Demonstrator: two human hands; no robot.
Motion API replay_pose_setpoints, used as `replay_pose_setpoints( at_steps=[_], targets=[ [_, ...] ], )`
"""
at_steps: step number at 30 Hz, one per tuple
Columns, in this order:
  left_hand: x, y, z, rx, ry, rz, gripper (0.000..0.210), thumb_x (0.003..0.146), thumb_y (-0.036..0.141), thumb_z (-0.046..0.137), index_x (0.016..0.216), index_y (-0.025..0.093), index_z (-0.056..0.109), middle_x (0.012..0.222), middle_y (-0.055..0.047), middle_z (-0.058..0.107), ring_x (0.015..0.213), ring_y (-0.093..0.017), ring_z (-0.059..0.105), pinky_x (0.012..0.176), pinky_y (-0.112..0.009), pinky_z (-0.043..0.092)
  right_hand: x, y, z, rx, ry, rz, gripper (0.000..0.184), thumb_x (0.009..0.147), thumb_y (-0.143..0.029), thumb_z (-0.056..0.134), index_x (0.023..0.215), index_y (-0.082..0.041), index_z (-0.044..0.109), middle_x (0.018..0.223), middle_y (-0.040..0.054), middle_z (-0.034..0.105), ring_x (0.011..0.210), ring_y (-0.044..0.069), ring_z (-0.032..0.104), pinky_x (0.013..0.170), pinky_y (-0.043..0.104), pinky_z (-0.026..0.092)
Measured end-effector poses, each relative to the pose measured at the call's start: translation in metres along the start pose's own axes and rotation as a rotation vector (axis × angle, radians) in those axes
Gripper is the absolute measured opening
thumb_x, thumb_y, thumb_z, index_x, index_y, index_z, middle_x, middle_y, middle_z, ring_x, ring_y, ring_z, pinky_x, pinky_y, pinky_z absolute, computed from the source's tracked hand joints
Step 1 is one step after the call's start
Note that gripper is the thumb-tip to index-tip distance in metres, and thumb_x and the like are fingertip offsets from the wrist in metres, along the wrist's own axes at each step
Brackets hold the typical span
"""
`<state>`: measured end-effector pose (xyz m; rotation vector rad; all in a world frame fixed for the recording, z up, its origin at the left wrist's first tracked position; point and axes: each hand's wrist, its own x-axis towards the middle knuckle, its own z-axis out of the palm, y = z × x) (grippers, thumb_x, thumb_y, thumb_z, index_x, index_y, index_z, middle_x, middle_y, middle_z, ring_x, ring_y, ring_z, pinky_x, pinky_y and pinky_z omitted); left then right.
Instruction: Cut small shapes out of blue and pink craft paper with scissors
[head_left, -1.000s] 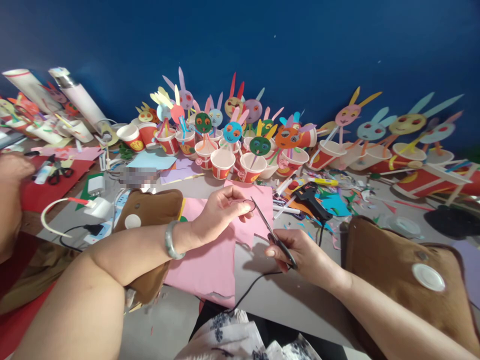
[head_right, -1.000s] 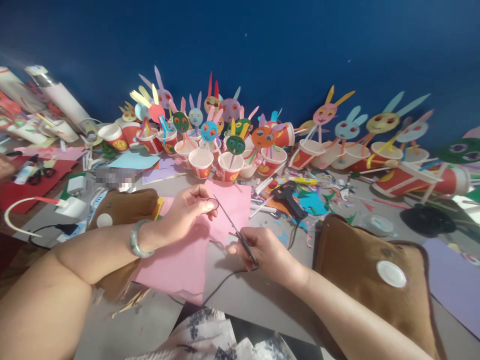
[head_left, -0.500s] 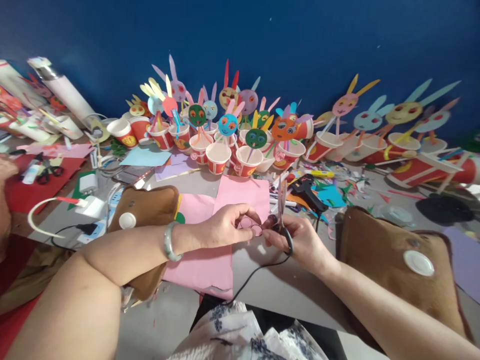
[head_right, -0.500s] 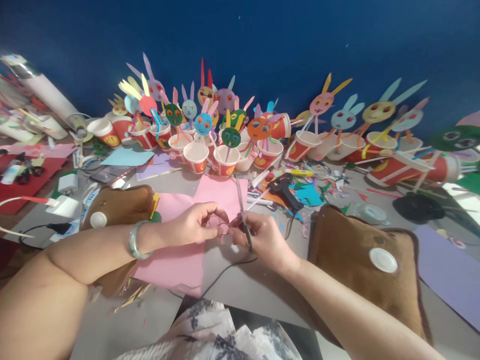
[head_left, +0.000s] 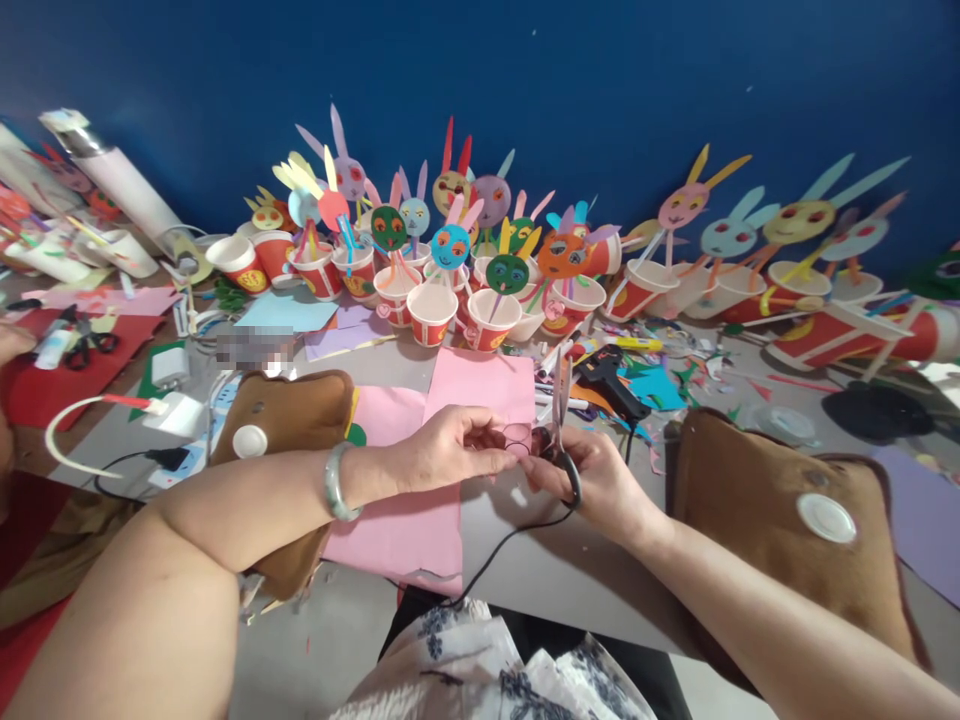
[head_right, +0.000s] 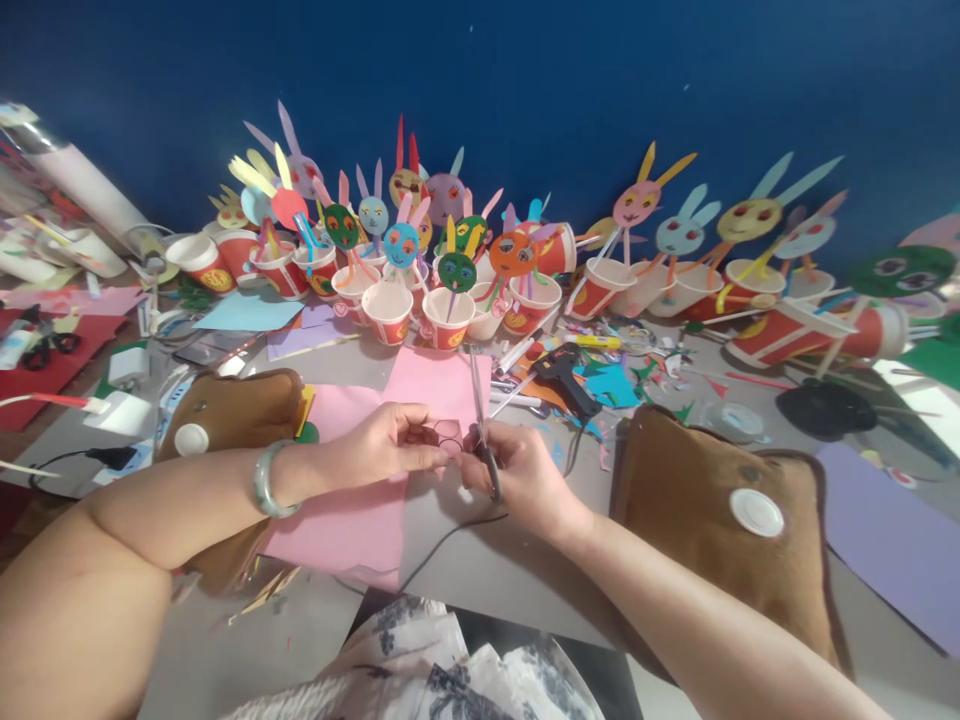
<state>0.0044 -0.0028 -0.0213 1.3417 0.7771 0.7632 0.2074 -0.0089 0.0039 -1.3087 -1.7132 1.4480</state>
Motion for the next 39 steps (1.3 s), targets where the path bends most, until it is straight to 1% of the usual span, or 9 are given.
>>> replay_pose_setpoints(
  at_steps=[4, 6, 8, 12, 17, 21, 28, 35, 39],
  targets=[
    [-0.002, 0.009, 0.002, -0.075, 0.042, -0.065, 0.031, 0.081, 0.040, 0.074, 0.080, 0.012, 0.061, 0.075, -0.003, 0.061, 0.067, -0.010, 0.058, 0.061, -0.022, 0.048, 0.000, 0.003, 0.000, -0.033, 0.019, -0.041, 0.042, 0.075, -0.057, 0.074, 0.067, -0.018, 0.059, 0.055, -0.0009, 0.057, 0.050, 0.011, 0.045, 0.051, 0.025, 0.039],
    [-0.002, 0.016, 0.002, -0.171, 0.076, -0.099, 0.032, 0.081, 0.041, 0.074, 0.083, 0.012, 0.061, 0.075, -0.003, 0.062, 0.065, -0.011, 0.060, 0.061, -0.024, 0.052, 0.000, 0.007, -0.002, -0.068, 0.067, -0.089, 0.046, 0.076, -0.062, 0.071, 0.071, -0.018, 0.060, 0.059, 0.0003, 0.060, 0.053, 0.012, 0.048, 0.053, 0.026, 0.040],
    [-0.002, 0.021, 0.002, -0.237, 0.117, -0.086, 0.032, 0.081, 0.042, 0.073, 0.084, 0.012, 0.062, 0.074, -0.003, 0.062, 0.063, -0.011, 0.059, 0.060, -0.025, 0.053, 0.000, 0.011, -0.004, -0.099, 0.094, -0.159, 0.052, 0.074, -0.069, 0.069, 0.078, -0.018, 0.061, 0.066, 0.0021, 0.063, 0.059, 0.015, 0.053, 0.056, 0.027, 0.042],
    [0.000, 0.025, 0.000, -0.302, 0.177, -0.017, 0.030, 0.078, 0.040, 0.077, 0.082, 0.012, 0.064, 0.076, -0.003, 0.063, 0.067, -0.011, 0.060, 0.060, -0.023, 0.053, 0.001, 0.015, -0.005, -0.165, 0.003, -0.232, 0.063, 0.072, -0.079, 0.064, 0.085, -0.017, 0.060, 0.073, 0.0044, 0.065, 0.063, 0.016, 0.055, 0.059, 0.028, 0.044],
    [-0.001, 0.026, 0.002, -0.376, 0.142, -0.065, 0.029, 0.076, 0.038, 0.078, 0.082, 0.013, 0.065, 0.077, -0.003, 0.064, 0.064, -0.012, 0.059, 0.058, -0.028, 0.056, 0.000, 0.010, 0.001, -0.143, -0.124, -0.147, 0.066, 0.070, -0.082, 0.063, 0.081, -0.018, 0.056, 0.072, 0.0041, 0.064, 0.064, 0.016, 0.053, 0.058, 0.028, 0.042],
    [-0.003, 0.029, 0.002, -0.357, 0.156, -0.083, 0.024, 0.076, 0.032, 0.077, 0.084, 0.012, 0.067, 0.077, -0.003, 0.064, 0.065, -0.011, 0.059, 0.059, -0.025, 0.055, -0.001, 0.007, 0.003, -0.077, -0.176, -0.068, 0.064, 0.067, -0.079, 0.068, 0.076, -0.018, 0.054, 0.067, 0.0008, 0.059, 0.060, 0.013, 0.048, 0.056, 0.026, 0.039],
    [-0.003, 0.029, 0.001, -0.340, 0.183, -0.080, 0.019, 0.074, 0.028, 0.074, 0.083, 0.012, 0.068, 0.074, -0.003, 0.064, 0.062, -0.011, 0.059, 0.055, -0.025, 0.055, -0.001, 0.008, 0.002, 0.005, -0.210, 0.015, 0.057, 0.068, -0.071, 0.074, 0.075, -0.017, 0.057, 0.066, -0.0004, 0.056, 0.059, 0.011, 0.046, 0.057, 0.026, 0.041],
    [-0.002, 0.030, 0.003, -0.309, 0.185, -0.073, 0.020, 0.072, 0.028, 0.074, 0.079, 0.011, 0.066, 0.073, -0.002, 0.061, 0.061, -0.012, 0.059, 0.052, -0.025, 0.054, 0.000, 0.006, 0.002, 0.022, -0.213, 0.000, 0.058, 0.063, -0.071, 0.077, 0.068, -0.018, 0.056, 0.062, -0.0017, 0.052, 0.058, 0.011, 0.043, 0.055, 0.026, 0.040],
    [-0.003, 0.030, 0.002, -0.285, 0.186, -0.075, 0.021, 0.073, 0.029, 0.073, 0.081, 0.011, 0.066, 0.075, -0.003, 0.062, 0.062, -0.012, 0.059, 0.052, -0.025, 0.054, 0.000, 0.006, 0.002, 0.029, -0.217, 0.010, 0.056, 0.064, -0.069, 0.077, 0.067, -0.017, 0.055, 0.061, -0.0025, 0.050, 0.057, 0.010, 0.041, 0.055, 0.025, 0.040]
  ],
)
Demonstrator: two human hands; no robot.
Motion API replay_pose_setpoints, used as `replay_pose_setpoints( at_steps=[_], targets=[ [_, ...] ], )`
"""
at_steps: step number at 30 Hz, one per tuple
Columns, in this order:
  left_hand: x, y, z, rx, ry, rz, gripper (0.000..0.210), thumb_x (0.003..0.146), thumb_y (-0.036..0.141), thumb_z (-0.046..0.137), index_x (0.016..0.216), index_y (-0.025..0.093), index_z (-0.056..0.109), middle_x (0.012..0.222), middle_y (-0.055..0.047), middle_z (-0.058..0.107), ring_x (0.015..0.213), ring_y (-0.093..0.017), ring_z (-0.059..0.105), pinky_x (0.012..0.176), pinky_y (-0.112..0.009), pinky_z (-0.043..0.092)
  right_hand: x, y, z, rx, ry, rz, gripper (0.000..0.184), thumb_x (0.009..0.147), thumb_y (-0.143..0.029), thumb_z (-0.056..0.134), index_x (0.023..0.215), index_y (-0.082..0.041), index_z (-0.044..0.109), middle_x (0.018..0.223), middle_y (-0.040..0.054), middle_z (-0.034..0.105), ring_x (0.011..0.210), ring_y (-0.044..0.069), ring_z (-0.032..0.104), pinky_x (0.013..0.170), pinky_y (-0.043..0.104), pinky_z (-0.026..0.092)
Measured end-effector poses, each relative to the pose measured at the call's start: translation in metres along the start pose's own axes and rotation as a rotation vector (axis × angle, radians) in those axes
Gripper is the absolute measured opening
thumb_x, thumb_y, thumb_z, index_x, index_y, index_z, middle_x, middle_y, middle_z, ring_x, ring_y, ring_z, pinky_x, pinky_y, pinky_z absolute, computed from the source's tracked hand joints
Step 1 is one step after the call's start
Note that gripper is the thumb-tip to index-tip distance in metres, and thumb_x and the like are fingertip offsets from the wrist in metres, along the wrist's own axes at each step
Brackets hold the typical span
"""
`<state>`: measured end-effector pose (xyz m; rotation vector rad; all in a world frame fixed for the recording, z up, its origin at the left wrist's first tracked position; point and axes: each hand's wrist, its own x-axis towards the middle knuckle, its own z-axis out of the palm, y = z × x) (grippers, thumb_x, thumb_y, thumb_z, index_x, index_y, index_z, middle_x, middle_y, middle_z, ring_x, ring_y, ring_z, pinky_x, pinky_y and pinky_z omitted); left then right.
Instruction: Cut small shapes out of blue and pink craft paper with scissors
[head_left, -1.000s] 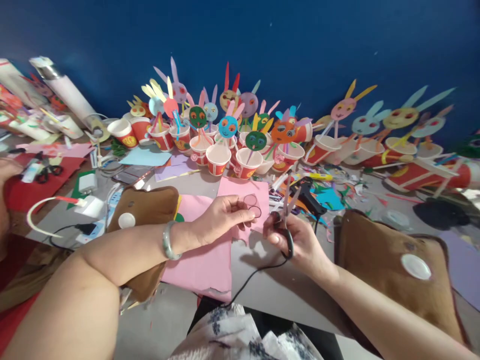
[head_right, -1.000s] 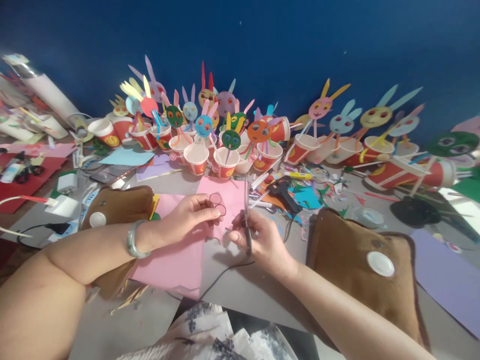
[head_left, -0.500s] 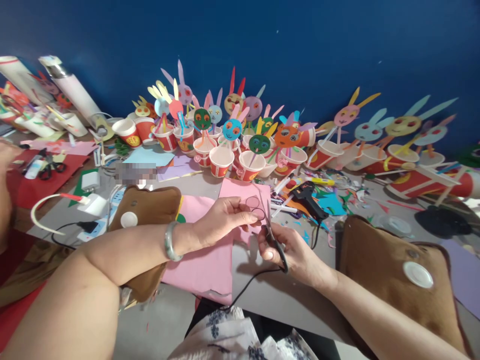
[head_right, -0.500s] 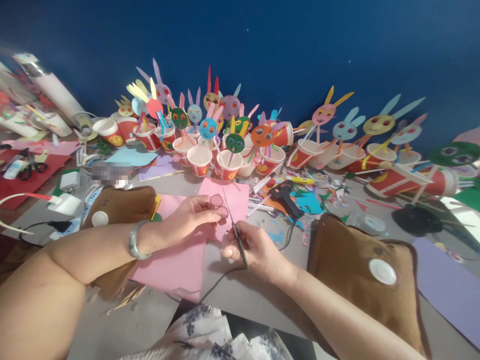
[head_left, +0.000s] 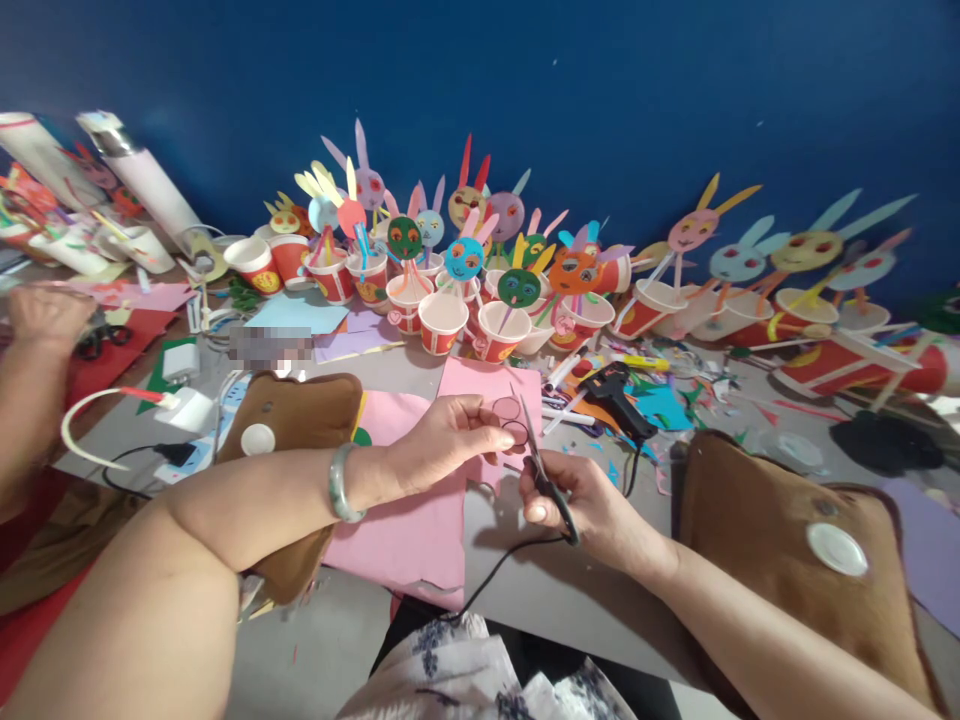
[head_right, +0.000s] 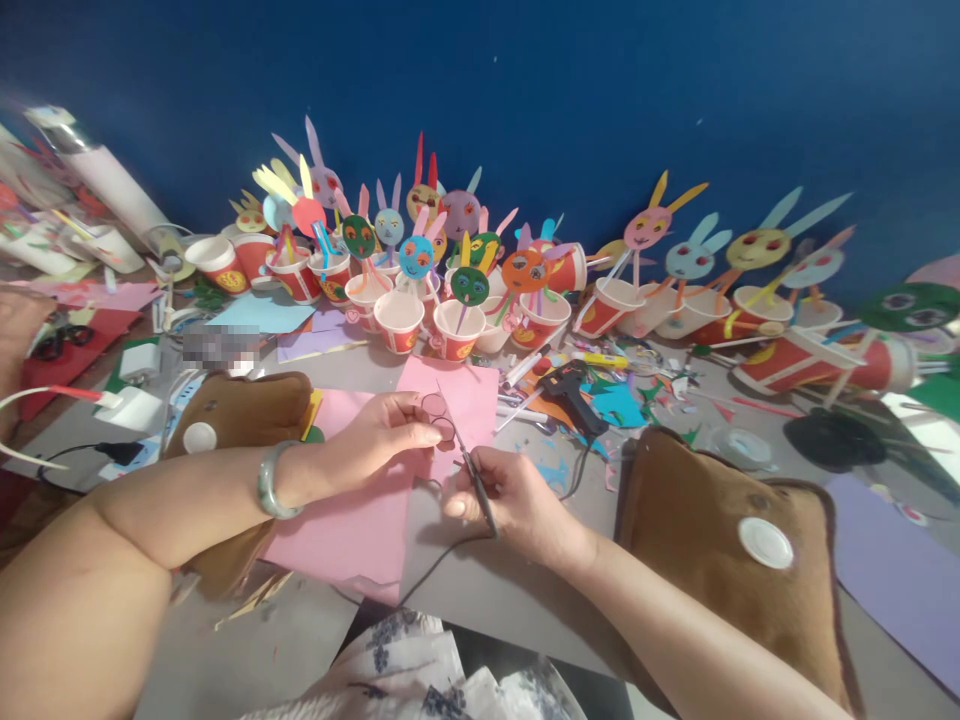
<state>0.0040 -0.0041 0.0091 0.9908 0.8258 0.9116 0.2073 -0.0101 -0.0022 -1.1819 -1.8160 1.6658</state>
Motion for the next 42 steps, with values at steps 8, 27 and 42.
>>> replay_pose_setpoints(
  at_steps=[8, 27, 42],
  targets=[
    [-0.0008, 0.0010, 0.0002, -0.004, -0.006, -0.012, 0.022, 0.073, 0.029, 0.073, 0.082, 0.011, 0.065, 0.077, -0.003, 0.060, 0.066, -0.013, 0.058, 0.053, -0.026, 0.056, -0.0010, 0.0006, -0.0003, -0.008, 0.011, 0.019, 0.060, 0.061, -0.073, 0.076, 0.065, -0.017, 0.054, 0.057, -0.0044, 0.046, 0.055, 0.009, 0.036, 0.053, 0.025, 0.035],
    [-0.0010, 0.0030, -0.0013, 0.043, 0.014, 0.033, 0.019, 0.073, 0.027, 0.073, 0.080, 0.013, 0.064, 0.079, -0.004, 0.063, 0.074, -0.014, 0.060, 0.061, -0.024, 0.053, -0.0017, 0.0035, -0.0029, 0.068, -0.026, 0.090, 0.058, 0.060, -0.067, 0.081, 0.065, -0.017, 0.053, 0.054, -0.0042, 0.047, 0.052, 0.009, 0.038, 0.048, 0.024, 0.027],
    [-0.0008, 0.0016, -0.0052, 0.122, 0.017, 0.097, 0.014, 0.076, 0.026, 0.072, 0.078, 0.013, 0.066, 0.075, -0.003, 0.065, 0.070, -0.012, 0.060, 0.066, -0.024, 0.050, -0.0025, 0.0035, -0.0068, 0.023, -0.055, 0.104, 0.060, 0.060, -0.070, 0.079, 0.065, -0.017, 0.053, 0.052, -0.0028, 0.051, 0.050, 0.010, 0.042, 0.048, 0.024, 0.029]
  ],
)
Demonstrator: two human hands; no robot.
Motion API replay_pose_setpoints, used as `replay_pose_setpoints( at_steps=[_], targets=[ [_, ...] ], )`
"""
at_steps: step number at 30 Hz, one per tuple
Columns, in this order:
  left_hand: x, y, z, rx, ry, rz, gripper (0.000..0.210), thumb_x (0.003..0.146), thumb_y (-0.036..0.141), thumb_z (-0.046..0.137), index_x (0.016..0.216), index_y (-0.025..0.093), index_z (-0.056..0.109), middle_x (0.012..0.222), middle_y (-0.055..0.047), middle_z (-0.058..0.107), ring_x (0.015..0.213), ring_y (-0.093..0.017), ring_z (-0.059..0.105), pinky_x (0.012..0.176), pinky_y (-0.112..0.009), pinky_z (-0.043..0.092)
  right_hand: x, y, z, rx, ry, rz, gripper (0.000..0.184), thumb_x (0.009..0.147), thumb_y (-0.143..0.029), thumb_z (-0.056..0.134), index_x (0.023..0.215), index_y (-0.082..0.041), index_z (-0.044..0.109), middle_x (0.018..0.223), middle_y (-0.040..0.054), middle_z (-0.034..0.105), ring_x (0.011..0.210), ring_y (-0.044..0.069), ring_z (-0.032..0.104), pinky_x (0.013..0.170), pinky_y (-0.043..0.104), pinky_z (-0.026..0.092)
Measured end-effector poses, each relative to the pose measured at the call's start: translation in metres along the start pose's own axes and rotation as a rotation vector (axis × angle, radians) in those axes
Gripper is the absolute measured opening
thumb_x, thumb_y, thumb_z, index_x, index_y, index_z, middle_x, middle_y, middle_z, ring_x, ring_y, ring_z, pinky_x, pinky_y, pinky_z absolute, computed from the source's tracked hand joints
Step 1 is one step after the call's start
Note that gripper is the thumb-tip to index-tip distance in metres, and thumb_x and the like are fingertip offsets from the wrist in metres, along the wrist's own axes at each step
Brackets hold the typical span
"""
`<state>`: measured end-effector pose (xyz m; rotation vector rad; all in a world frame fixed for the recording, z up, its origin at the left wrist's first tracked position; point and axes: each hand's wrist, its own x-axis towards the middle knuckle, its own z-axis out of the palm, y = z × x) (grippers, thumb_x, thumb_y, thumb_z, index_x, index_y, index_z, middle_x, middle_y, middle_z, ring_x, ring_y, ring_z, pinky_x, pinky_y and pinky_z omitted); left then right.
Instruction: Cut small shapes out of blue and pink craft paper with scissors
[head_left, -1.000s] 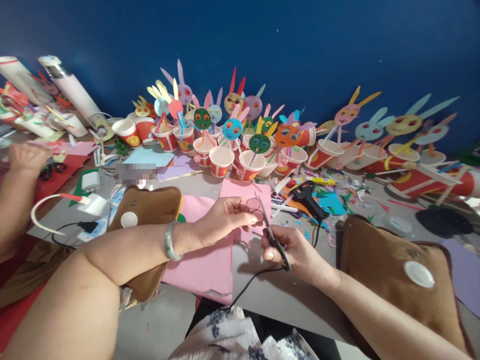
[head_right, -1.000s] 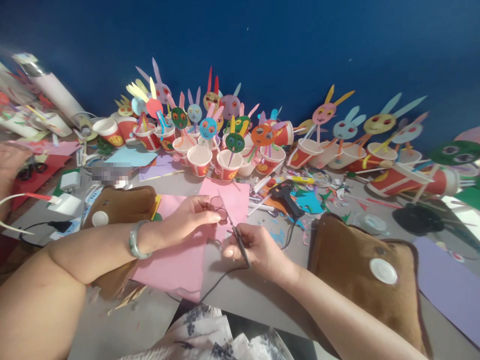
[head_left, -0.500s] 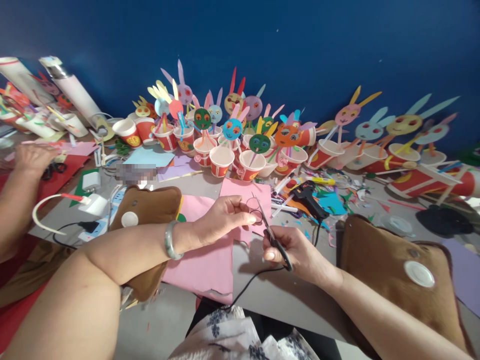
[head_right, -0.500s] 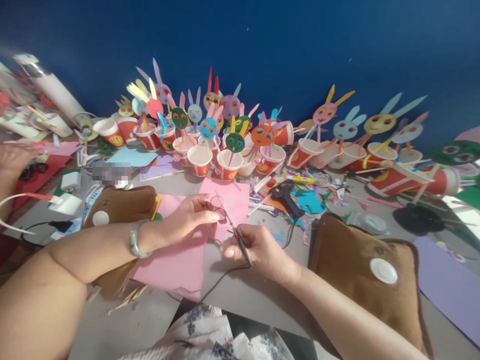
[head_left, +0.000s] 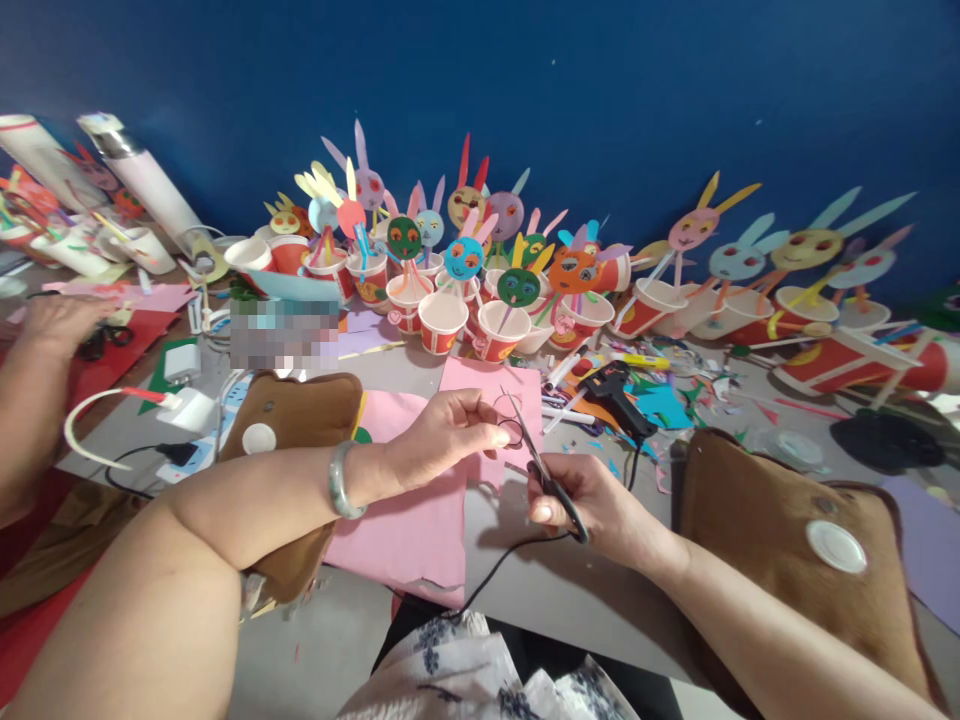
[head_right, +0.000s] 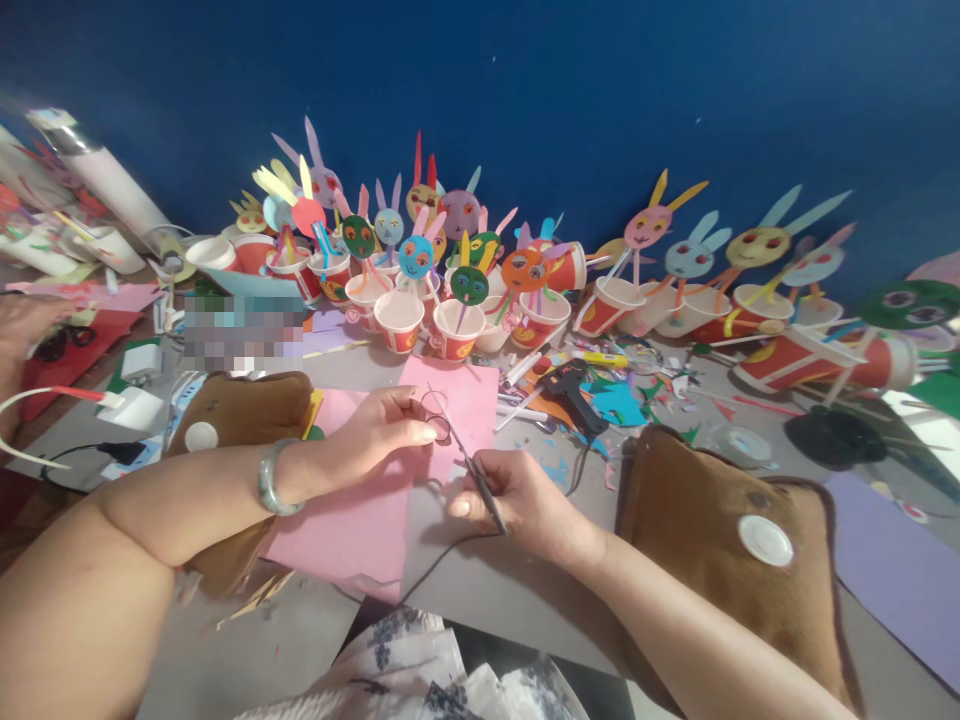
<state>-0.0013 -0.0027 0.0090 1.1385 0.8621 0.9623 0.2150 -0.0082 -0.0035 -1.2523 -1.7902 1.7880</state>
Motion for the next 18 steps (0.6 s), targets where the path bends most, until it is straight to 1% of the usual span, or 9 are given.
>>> replay_pose_setpoints(
  at_steps=[5, 11, 18],
  targets=[
    [-0.0004, 0.0013, -0.0004, -0.016, -0.022, 0.012, 0.013, 0.077, 0.026, 0.070, 0.077, 0.014, 0.065, 0.073, -0.001, 0.063, 0.069, -0.011, 0.058, 0.063, -0.024, 0.048, -0.0005, 0.0018, -0.0014, -0.017, -0.008, 0.010, 0.061, 0.061, -0.072, 0.078, 0.064, -0.017, 0.052, 0.051, -0.0023, 0.053, 0.049, 0.010, 0.043, 0.047, 0.024, 0.029],
    [0.0005, -0.0009, -0.0020, -0.017, -0.041, 0.036, 0.013, 0.078, 0.025, 0.069, 0.078, 0.014, 0.064, 0.073, -0.001, 0.062, 0.070, -0.011, 0.058, 0.067, -0.024, 0.047, -0.0006, 0.0022, -0.0023, -0.012, -0.013, 0.008, 0.060, 0.060, -0.072, 0.078, 0.064, -0.017, 0.053, 0.051, -0.0023, 0.054, 0.049, 0.010, 0.043, 0.047, 0.024, 0.029],
    [0.0007, -0.0003, -0.0022, -0.004, -0.031, 0.071, 0.012, 0.078, 0.024, 0.069, 0.077, 0.014, 0.064, 0.074, 0.000, 0.062, 0.070, -0.010, 0.057, 0.068, -0.024, 0.045, -0.0004, 0.0018, -0.0035, -0.027, -0.015, 0.007, 0.060, 0.061, -0.071, 0.078, 0.064, -0.017, 0.054, 0.050, -0.0023, 0.054, 0.049, 0.010, 0.044, 0.047, 0.024, 0.030]
  ],
)
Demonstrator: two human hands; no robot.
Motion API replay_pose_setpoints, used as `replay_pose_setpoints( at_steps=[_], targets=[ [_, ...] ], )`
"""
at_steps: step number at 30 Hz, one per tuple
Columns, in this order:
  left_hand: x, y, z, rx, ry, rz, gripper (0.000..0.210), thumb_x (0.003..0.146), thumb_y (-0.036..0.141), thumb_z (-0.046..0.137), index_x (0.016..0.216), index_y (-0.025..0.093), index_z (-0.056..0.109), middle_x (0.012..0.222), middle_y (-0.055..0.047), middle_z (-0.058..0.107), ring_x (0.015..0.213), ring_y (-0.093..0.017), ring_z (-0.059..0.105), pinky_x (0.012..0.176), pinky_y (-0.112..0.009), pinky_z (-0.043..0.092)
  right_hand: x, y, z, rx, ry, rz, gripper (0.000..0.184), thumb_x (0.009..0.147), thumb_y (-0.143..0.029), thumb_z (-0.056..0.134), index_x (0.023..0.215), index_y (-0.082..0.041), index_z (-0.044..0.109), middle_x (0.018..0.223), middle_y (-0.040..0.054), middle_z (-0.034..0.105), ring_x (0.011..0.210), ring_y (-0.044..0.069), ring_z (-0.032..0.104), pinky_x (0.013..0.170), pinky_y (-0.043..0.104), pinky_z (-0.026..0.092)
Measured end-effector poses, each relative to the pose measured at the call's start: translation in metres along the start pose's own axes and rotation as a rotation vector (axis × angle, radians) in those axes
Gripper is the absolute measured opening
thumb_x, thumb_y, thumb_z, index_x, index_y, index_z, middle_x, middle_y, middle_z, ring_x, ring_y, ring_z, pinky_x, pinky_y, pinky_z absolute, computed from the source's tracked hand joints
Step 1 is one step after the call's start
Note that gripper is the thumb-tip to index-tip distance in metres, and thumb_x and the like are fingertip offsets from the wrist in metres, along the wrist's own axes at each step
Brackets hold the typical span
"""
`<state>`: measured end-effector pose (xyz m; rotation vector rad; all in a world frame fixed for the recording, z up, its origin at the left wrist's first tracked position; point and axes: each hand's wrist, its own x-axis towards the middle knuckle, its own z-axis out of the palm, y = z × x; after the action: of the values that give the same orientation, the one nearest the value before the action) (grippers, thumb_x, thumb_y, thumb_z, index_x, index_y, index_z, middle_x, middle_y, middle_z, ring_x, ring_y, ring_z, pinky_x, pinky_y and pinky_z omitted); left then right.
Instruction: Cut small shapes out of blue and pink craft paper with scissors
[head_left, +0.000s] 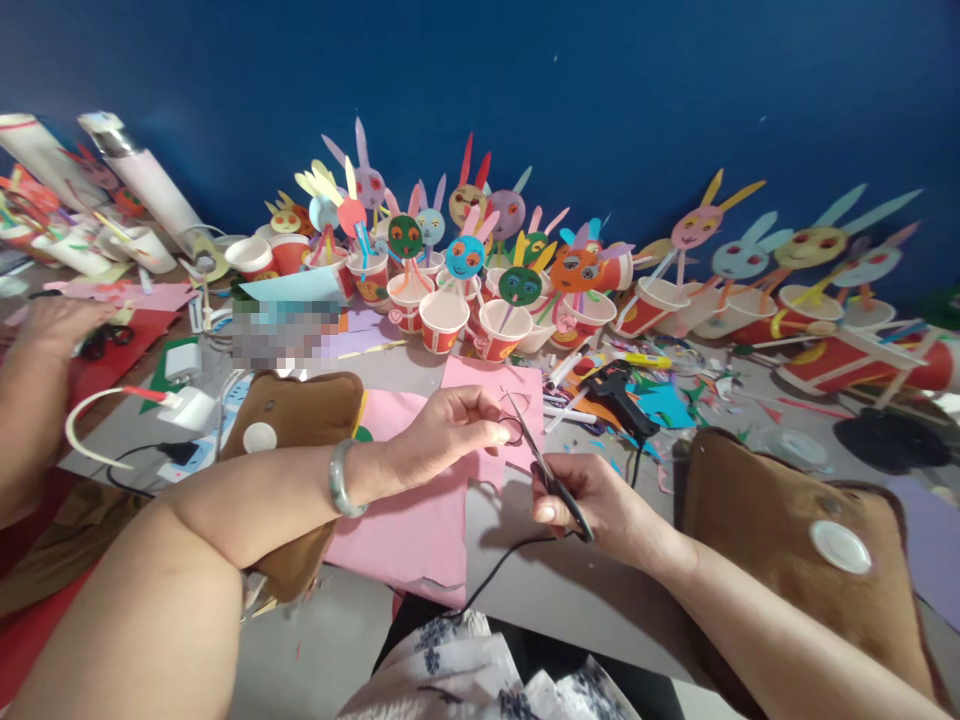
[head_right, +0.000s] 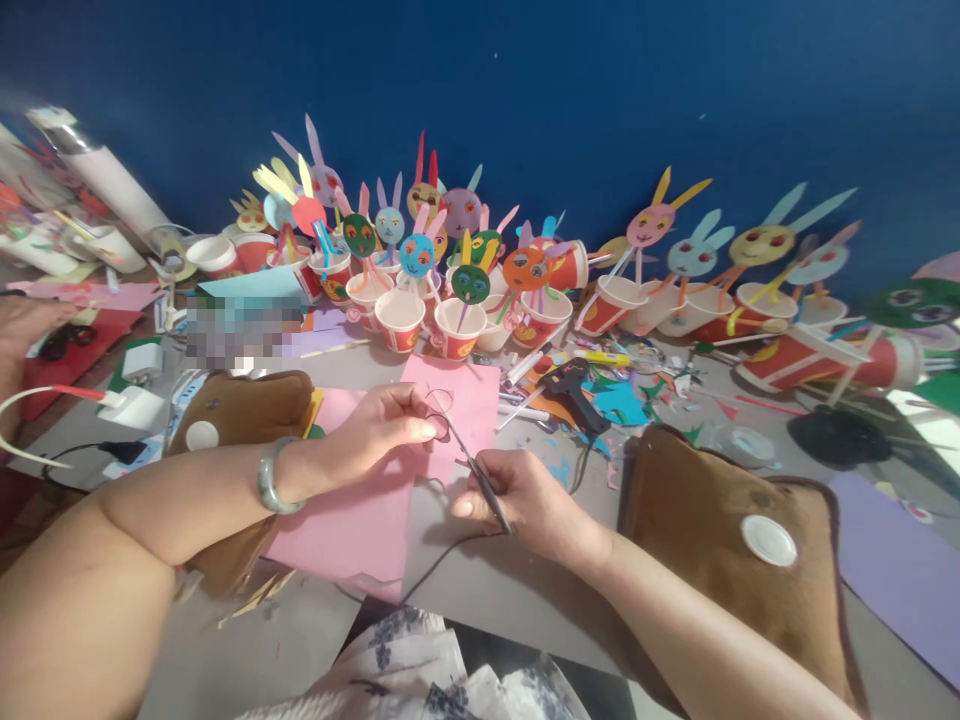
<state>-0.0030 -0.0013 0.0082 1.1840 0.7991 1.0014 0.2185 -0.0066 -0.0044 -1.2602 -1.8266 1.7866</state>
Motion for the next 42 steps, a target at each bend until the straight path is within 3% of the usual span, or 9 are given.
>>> replay_pose_setpoints(
  at_steps=[19, 28, 42],
  targets=[
    [0.0016, 0.0018, -0.0005, 0.003, 0.028, 0.011, 0.010, 0.078, 0.023, 0.067, 0.076, 0.014, 0.062, 0.073, -0.001, 0.063, 0.069, -0.011, 0.058, 0.069, -0.025, 0.045, -0.0002, 0.0010, -0.0009, 0.001, 0.006, -0.004, 0.058, 0.062, -0.071, 0.078, 0.063, -0.017, 0.055, 0.049, -0.0023, 0.054, 0.048, 0.011, 0.045, 0.046, 0.024, 0.030],
    [0.0007, 0.0001, 0.0005, 0.034, -0.045, 0.011, 0.016, 0.080, 0.026, 0.070, 0.075, 0.014, 0.061, 0.072, 0.001, 0.056, 0.068, -0.009, 0.050, 0.066, -0.024, 0.040, 0.0005, 0.0012, -0.0003, 0.008, 0.015, -0.005, 0.060, 0.061, -0.072, 0.078, 0.064, -0.017, 0.054, 0.049, -0.0024, 0.054, 0.048, 0.011, 0.044, 0.047, 0.024, 0.030],
    [0.0022, -0.0002, -0.0010, 0.061, 0.002, 0.052, 0.019, 0.080, 0.026, 0.068, 0.069, 0.016, 0.057, 0.069, 0.000, 0.057, 0.075, -0.013, 0.055, 0.074, -0.027, 0.043, 0.0005, 0.0009, -0.0014, -0.002, 0.010, 0.008, 0.061, 0.060, -0.073, 0.078, 0.063, -0.017, 0.054, 0.048, -0.0026, 0.053, 0.048, 0.010, 0.043, 0.047, 0.024, 0.028]
  ],
)
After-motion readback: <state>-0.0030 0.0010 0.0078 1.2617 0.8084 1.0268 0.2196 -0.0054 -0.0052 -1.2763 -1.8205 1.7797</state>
